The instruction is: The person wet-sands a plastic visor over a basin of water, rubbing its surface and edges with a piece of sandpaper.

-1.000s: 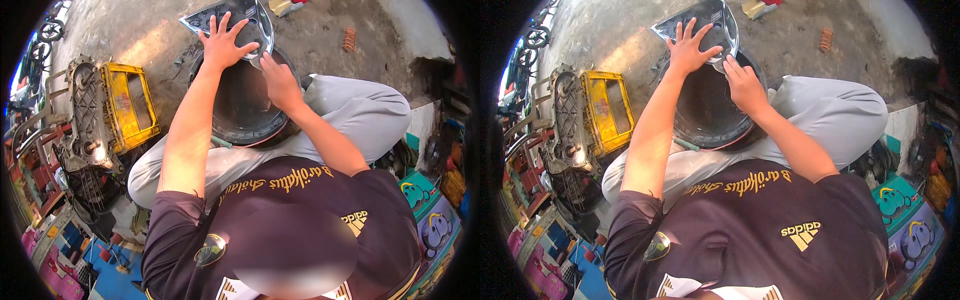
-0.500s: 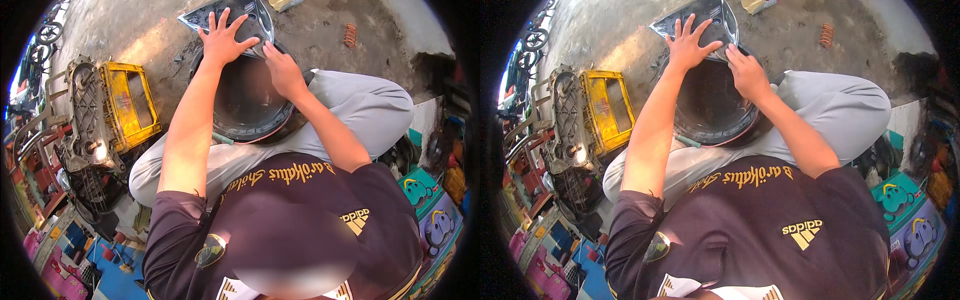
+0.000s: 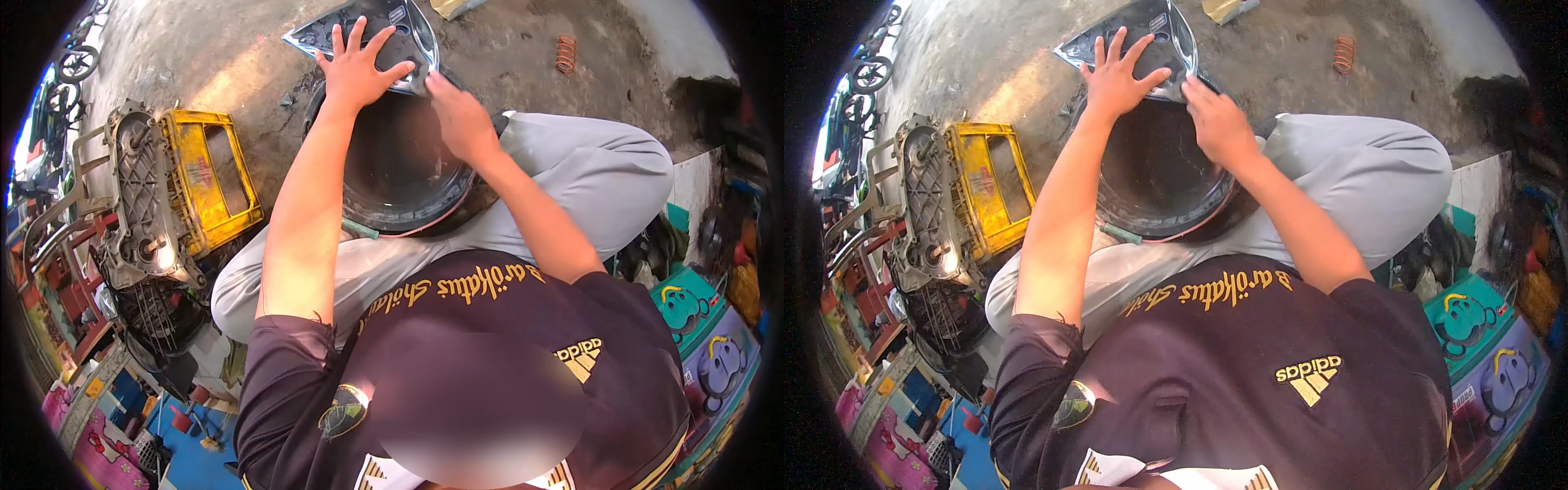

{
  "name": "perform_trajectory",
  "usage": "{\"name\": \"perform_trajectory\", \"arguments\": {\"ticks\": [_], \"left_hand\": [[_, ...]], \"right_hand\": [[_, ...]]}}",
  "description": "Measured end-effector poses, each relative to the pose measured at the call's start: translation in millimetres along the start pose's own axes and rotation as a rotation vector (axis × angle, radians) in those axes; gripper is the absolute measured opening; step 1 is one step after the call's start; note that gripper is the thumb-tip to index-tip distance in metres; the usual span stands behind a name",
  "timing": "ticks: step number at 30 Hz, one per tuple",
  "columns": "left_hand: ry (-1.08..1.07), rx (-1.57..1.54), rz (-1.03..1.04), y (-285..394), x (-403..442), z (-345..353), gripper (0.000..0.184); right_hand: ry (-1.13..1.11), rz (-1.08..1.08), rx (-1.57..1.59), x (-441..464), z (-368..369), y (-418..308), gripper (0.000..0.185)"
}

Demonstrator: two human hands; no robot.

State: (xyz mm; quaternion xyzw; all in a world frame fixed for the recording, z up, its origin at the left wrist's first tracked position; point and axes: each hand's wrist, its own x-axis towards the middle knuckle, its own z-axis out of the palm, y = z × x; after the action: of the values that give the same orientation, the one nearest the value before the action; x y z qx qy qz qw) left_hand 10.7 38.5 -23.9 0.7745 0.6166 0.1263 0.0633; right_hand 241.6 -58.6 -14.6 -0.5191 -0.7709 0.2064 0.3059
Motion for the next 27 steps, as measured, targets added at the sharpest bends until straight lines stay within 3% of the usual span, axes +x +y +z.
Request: {"name": "perform_trajectory", "arguments": {"ticks": [3, 7, 9, 14, 17, 21, 25, 27], "left_hand": [[-0.006, -0.002, 0.005, 0.1, -1.5, -1.1, 0.087], [-0.006, -0.006, -0.002, 0.8, -0.1, -2.0, 0.089], [-0.012, -0.008, -0.005, 2.1, -0.4, -1.6, 0.087], [0.003, 0.001, 0.013, 0.0, -1.0, -2.8, 0.086], [0.006, 0.013, -0.004, 3.7, -1.1, -4.3, 0.086], [-0.01, -0.027, 0.009, 1.0, 1.8, -5.1, 0.089], [-0.015, -0.003, -0.003, 0.6, 0.3, -3.6, 0.09], [-0.004, -0.009, 0.005, -1.1, -0.6, -4.3, 0.09]], "right_hand": [[0.033, 0.0, -0.023, -6.2, -0.9, -8.7, 0.043], [-0.082, 0.061, -0.042, -11.5, -6.5, -12.2, 0.044], [0.128, -0.013, 0.035, 1.5, 1.8, 3.2, 0.044], [-0.075, -0.009, 0.029, -10.9, -9.3, -23.1, 0.04], [0.082, -0.015, 0.001, -0.2, 3.0, 0.3, 0.041], [-0.064, -0.006, 0.023, -12.5, -6.2, -19.3, 0.042], [0.064, -0.017, 0.008, -1.8, 1.1, -4.5, 0.042], [0.007, -0.024, 0.034, -6.4, -1.5, -6.7, 0.041]]}}
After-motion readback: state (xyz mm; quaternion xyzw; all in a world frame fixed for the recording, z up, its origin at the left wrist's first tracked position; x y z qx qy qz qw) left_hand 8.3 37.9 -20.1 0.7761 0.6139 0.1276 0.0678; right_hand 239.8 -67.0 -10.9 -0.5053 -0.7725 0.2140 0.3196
